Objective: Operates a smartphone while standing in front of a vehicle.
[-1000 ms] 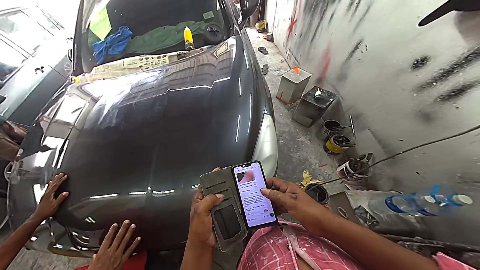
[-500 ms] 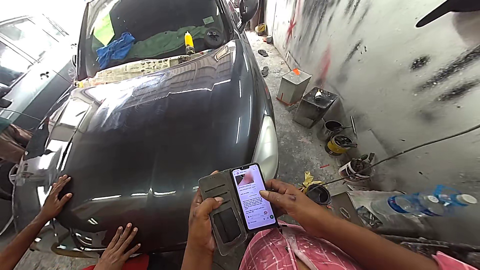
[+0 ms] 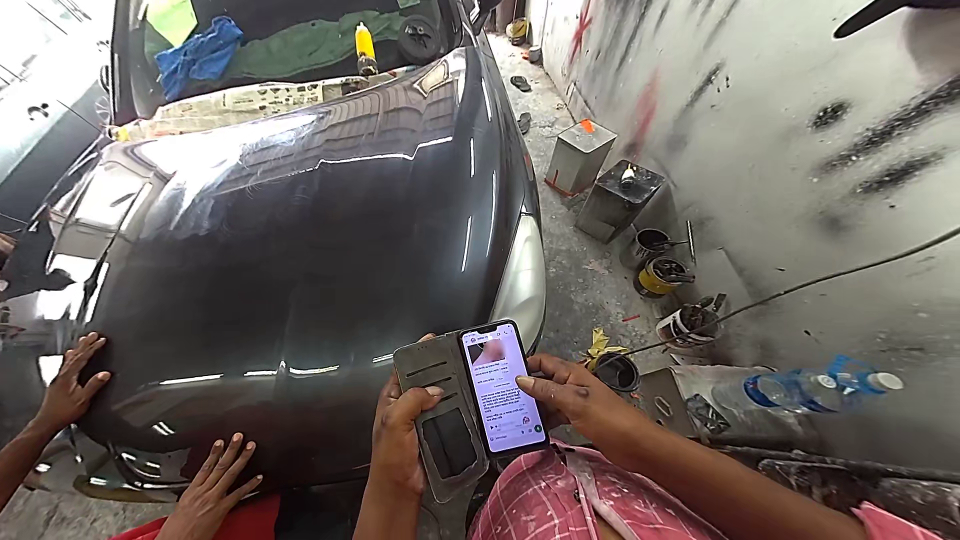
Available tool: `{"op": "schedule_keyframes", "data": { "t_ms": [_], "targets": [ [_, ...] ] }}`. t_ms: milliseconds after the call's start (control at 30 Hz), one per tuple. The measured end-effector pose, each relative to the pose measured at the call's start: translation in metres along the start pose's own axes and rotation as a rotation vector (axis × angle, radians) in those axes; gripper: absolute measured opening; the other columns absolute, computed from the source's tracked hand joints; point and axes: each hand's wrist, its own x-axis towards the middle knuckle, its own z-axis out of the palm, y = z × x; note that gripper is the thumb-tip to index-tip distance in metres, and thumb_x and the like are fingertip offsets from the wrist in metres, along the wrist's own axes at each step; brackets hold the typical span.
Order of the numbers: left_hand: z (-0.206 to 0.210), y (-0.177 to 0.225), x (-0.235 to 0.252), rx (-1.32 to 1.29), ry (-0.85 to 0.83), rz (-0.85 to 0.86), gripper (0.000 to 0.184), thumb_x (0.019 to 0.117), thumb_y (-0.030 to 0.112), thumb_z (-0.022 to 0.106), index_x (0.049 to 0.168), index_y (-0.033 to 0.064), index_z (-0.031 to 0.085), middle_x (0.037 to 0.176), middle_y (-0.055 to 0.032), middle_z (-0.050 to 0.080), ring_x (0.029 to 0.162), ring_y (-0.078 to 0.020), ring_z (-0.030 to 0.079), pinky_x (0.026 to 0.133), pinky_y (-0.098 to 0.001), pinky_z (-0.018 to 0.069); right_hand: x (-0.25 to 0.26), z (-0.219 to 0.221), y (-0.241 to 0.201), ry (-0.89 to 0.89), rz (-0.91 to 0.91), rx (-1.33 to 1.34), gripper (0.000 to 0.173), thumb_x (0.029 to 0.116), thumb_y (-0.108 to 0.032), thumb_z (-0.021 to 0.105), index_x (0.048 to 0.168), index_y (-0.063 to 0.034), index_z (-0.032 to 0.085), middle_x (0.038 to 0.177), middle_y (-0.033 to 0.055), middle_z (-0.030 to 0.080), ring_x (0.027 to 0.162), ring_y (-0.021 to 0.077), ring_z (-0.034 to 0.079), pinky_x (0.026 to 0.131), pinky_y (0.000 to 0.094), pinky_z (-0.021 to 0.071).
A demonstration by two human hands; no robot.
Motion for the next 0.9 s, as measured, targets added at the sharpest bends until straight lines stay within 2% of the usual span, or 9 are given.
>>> {"op": "schedule_keyframes", "data": {
  "t_ms": [167, 400, 533, 600, 767, 833, 900],
  "targets": [
    [0.021, -0.007, -0.006, 0.002, 0.014, 0.019, 0.061, 0.0851, -0.002, 0.052, 0.145, 0.0090, 0.054, 0.115, -0.0226, 0.070, 0.094, -0.0265, 0.074, 0.078, -0.0403, 0.0639, -0.003, -0.022, -0.002, -0.037, -0.005, 0.009, 0.026, 0.1066, -0.024, 0.054, 0.123, -0.0052, 0.059, 0.104, 0.0179, 0.073, 0.088, 0.0265, 0.075, 0.078, 0.0376, 0.0636],
    [0.069, -0.038, -0.022, -0.005, 0.099, 0.092, 0.060, 0.0858, -0.002, 0.052, 0.145, 0.0099, 0.055, 0.117, -0.0214, 0.070, 0.094, -0.0254, 0.074, 0.078, -0.0400, 0.0639, -0.012, -0.076, -0.010, -0.124, 0.001, -0.037, 0.025, 0.1064, -0.025, 0.054, 0.123, -0.0065, 0.060, 0.102, 0.0176, 0.073, 0.086, 0.0257, 0.075, 0.077, 0.0369, 0.0629],
    [0.103, -0.060, -0.032, 0.008, 0.190, 0.114, 0.050, 0.0857, -0.001, 0.052, 0.135, 0.0086, 0.057, 0.106, -0.0186, 0.072, 0.086, -0.0225, 0.075, 0.072, -0.0386, 0.0644, -0.021, -0.113, -0.015, -0.179, 0.000, -0.074, 0.025, 0.1066, -0.024, 0.053, 0.123, -0.0079, 0.061, 0.101, 0.0169, 0.073, 0.085, 0.0251, 0.074, 0.076, 0.0357, 0.0625],
    [0.119, -0.071, -0.036, -0.006, 0.189, 0.122, 0.054, 0.0866, -0.001, 0.051, 0.139, 0.0095, 0.057, 0.108, -0.0190, 0.072, 0.087, -0.0224, 0.075, 0.073, -0.0387, 0.0644, -0.026, -0.130, -0.017, -0.189, 0.010, -0.075, 0.025, 0.1069, -0.024, 0.053, 0.124, -0.0083, 0.060, 0.101, 0.0163, 0.073, 0.084, 0.0246, 0.074, 0.075, 0.0348, 0.0622],
    [0.149, -0.090, -0.042, -0.016, 0.216, 0.135, 0.055, 0.0855, -0.001, 0.052, 0.139, 0.0097, 0.058, 0.109, -0.0197, 0.072, 0.088, -0.0231, 0.075, 0.073, -0.0393, 0.0644, -0.035, -0.161, -0.019, -0.223, 0.014, -0.061, 0.024, 0.1077, -0.023, 0.052, 0.124, -0.0078, 0.060, 0.101, 0.0170, 0.073, 0.083, 0.0251, 0.074, 0.074, 0.0347, 0.0627],
    [0.154, -0.094, -0.044, -0.011, 0.200, 0.128, 0.059, 0.0864, 0.000, 0.053, 0.144, 0.0110, 0.055, 0.117, -0.0210, 0.070, 0.093, -0.0247, 0.074, 0.077, -0.0405, 0.0638, -0.038, -0.169, -0.019, -0.232, 0.010, -0.058, 0.023, 0.1076, -0.022, 0.052, 0.123, -0.0074, 0.060, 0.102, 0.0172, 0.073, 0.084, 0.0252, 0.075, 0.074, 0.0346, 0.0627],
    [0.160, -0.097, -0.045, -0.018, 0.208, 0.136, 0.058, 0.0857, -0.001, 0.053, 0.143, 0.0104, 0.056, 0.114, -0.0213, 0.071, 0.091, -0.0248, 0.075, 0.076, -0.0404, 0.0640, -0.039, -0.175, -0.019, -0.233, 0.006, -0.060, 0.023, 0.1073, -0.023, 0.052, 0.123, -0.0074, 0.060, 0.101, 0.0172, 0.073, 0.084, 0.0252, 0.075, 0.074, 0.0347, 0.0626]
  ]
}}
